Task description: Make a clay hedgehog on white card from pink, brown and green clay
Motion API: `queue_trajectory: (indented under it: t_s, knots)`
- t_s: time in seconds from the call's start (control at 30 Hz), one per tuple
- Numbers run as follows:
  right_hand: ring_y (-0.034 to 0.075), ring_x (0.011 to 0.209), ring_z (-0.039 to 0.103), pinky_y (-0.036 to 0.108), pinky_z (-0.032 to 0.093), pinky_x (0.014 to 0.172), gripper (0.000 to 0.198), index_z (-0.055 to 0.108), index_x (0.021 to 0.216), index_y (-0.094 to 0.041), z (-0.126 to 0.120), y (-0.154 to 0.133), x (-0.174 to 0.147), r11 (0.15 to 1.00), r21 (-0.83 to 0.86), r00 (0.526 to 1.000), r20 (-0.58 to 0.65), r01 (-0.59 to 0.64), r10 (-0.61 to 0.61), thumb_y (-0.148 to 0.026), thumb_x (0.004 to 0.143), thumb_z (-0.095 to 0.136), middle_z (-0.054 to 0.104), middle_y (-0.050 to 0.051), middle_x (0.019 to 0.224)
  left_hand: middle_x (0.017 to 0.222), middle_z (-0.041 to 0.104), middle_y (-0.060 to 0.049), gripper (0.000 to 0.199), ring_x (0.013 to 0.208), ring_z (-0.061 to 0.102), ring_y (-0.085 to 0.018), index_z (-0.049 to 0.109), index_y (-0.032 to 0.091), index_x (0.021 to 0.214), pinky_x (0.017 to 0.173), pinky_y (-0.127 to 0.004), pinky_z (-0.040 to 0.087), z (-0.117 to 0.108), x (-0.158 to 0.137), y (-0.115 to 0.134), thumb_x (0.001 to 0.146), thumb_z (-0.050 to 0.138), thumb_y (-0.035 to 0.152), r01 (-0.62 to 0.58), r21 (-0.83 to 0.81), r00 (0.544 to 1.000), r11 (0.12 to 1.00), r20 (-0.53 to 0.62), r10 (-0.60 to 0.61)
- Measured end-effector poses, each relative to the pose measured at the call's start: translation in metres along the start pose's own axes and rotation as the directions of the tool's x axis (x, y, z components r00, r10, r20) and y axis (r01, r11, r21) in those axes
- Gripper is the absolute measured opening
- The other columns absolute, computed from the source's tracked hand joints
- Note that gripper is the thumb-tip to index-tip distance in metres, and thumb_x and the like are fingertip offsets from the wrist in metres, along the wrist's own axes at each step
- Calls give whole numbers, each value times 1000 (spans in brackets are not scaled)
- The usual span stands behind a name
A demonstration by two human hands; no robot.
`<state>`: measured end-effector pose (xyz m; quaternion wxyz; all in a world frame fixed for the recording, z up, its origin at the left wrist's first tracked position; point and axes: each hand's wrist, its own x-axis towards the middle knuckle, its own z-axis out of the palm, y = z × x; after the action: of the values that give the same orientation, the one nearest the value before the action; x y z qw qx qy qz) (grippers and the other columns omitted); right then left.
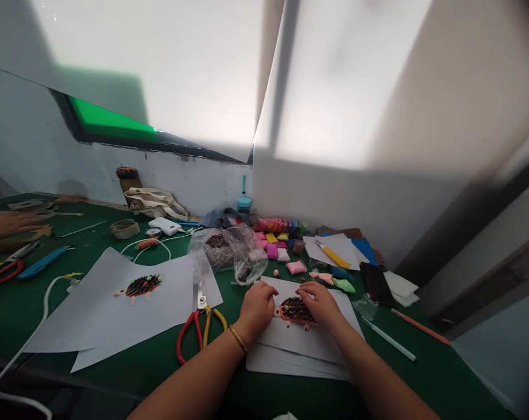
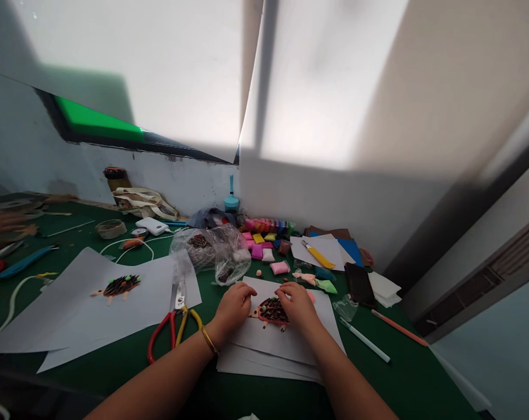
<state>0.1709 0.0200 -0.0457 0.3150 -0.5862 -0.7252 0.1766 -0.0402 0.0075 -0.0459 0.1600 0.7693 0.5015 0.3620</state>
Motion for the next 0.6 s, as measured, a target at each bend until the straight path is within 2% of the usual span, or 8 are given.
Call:
queue_trajectory:
  t_s: [0.2,0.33,0.47,0.6]
  knots:
    - [24,103,55,37,39,92,36,74,82,-24,-3,-6,-6,999,30,1000,16,-28,27,-42,84,43,65,6,105,91,61,-5,27,90,56,-16,65,17,87,85,-31,43,1,7,-13,79,41,7,92,-180,983,979,-138,-118]
    - [24,103,55,37,40,92,39,72,84,-23,-10,1,-12,990,136,992,-115,-28,44,-45,85,41,65,7,104,94,62,-6,24,91,56,-16,65,17,90,85,-30,44,-8,12,-20,81,43,11,172,-217,962,961,-174,-212]
    - [25,102,56,36,40,91,38,70,86,-19,-21,21,-23,962,267,943,-299,-64,146,-47,83,43,66,8,101,98,60,-7,21,92,55,-18,66,17,95,83,-30,42,-13,11,-21,80,50,17,207,-48,974,977,-85,-210]
    - [25,97,58,36,41,88,40,68,85,-17,-29,34,-31,909,387,893,-337,-158,298,-49,82,44,67,9,96,98,58,-9,19,96,52,-21,67,20,94,84,-32,39,-10,7,-18,79,54,19,134,248,990,960,14,-141]
